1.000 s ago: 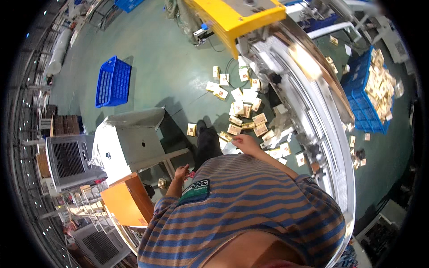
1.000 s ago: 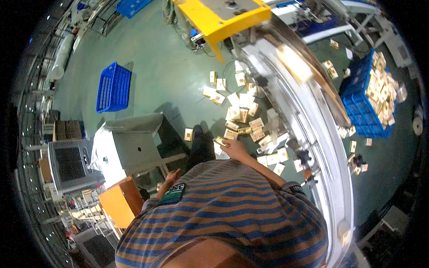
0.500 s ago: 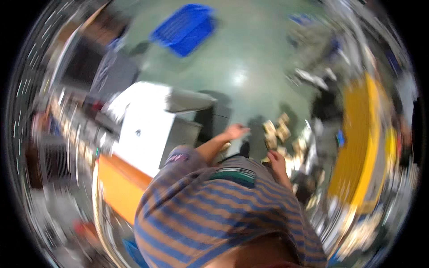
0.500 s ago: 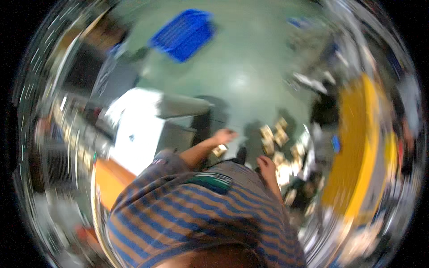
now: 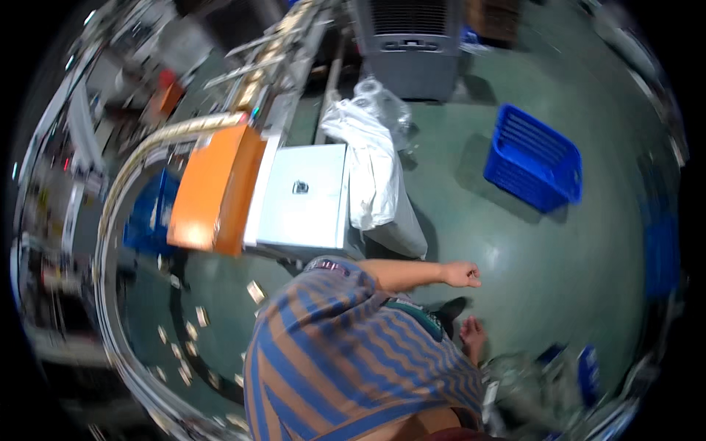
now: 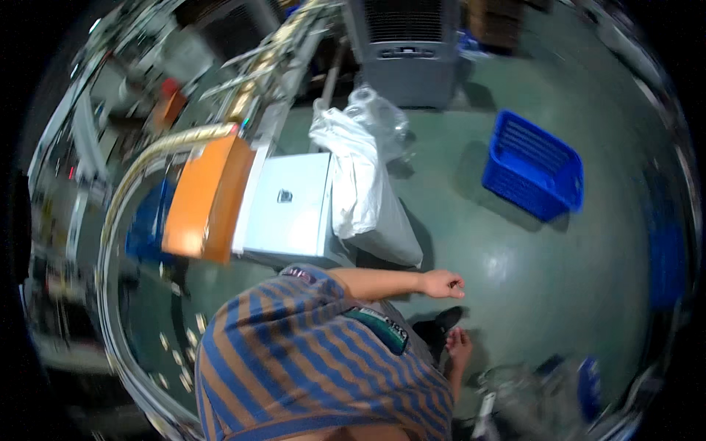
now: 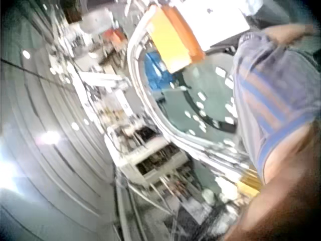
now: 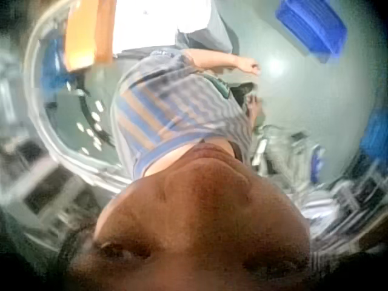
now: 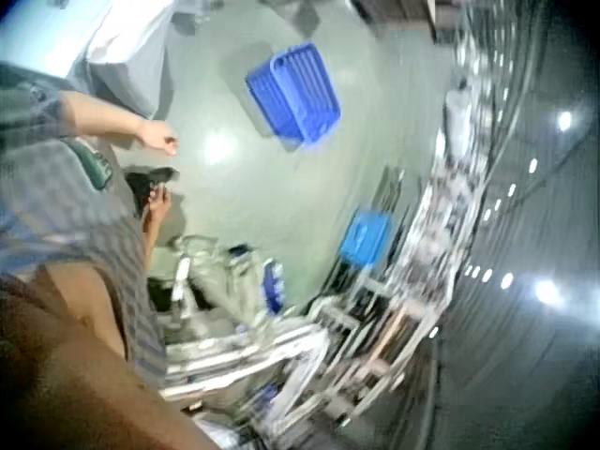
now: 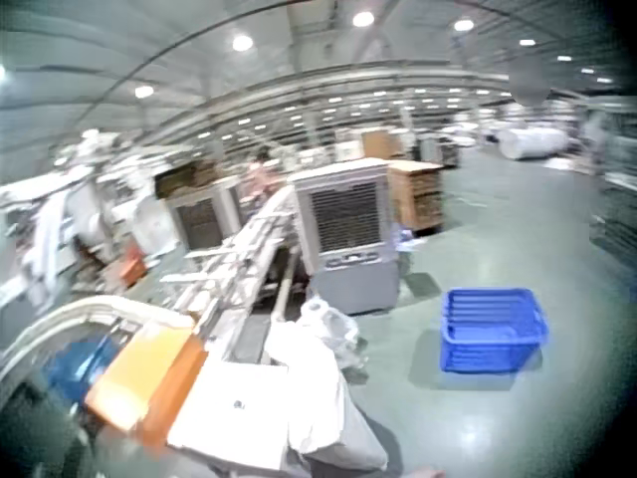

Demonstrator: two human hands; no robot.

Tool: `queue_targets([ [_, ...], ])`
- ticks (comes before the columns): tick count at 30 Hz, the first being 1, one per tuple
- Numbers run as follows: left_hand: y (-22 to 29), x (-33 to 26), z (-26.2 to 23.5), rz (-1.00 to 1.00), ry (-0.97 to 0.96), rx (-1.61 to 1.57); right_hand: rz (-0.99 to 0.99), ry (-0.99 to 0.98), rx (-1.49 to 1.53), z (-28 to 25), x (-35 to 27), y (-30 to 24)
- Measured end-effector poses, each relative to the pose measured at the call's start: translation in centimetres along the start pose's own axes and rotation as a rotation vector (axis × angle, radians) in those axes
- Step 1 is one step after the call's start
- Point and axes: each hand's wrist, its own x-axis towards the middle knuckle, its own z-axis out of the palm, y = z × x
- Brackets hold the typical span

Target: The person picks up boxes from the floor and places them onto a conveyor belt, then takes boxes from the conveyor belt and places them into a larger cardboard box.

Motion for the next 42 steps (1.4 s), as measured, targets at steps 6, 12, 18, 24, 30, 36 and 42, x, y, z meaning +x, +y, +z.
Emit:
queue_targets([
  [6, -0.5, 7.6, -8.1, -0.238, 0.349, 0.194, 0.111, -0.241, -0.343, -2.4, 16.0, -13.7],
  [12, -6.0, 4.5, -13.3, -0.703, 0.711, 0.059, 0.013, -0.458, -0.582, 5.9, 31.2, -26.9],
  [18, -9.6, 16.7, -22.6, -0.71, 0.761, -0.075, -0.097, -0.393, -0.612, 13.6, 44.8, -39.7],
  [24, -5.6, 39.6, -41.9, -0.335, 0.679, -0.09, 0.124, -0.034, -0.828, 7.9, 56.8, -48.3],
  [30, -2.4, 53.7, -67.7, -0.205, 0.724, 0.083, -0.373, -0.341, -1.939, -2.9, 69.2, -45.8],
  [36, -10.0, 60.3, -83.4, -0.599, 0.814, 0.178, -0.144, -0.333, -1.554, 15.4, 96.0, -56.3],
  [42, -24.4, 66.3, -82.2, -0.84, 0.476, 0.151, -0.132, -0.33, -0.572, 57.9, 108.5, -87.0],
])
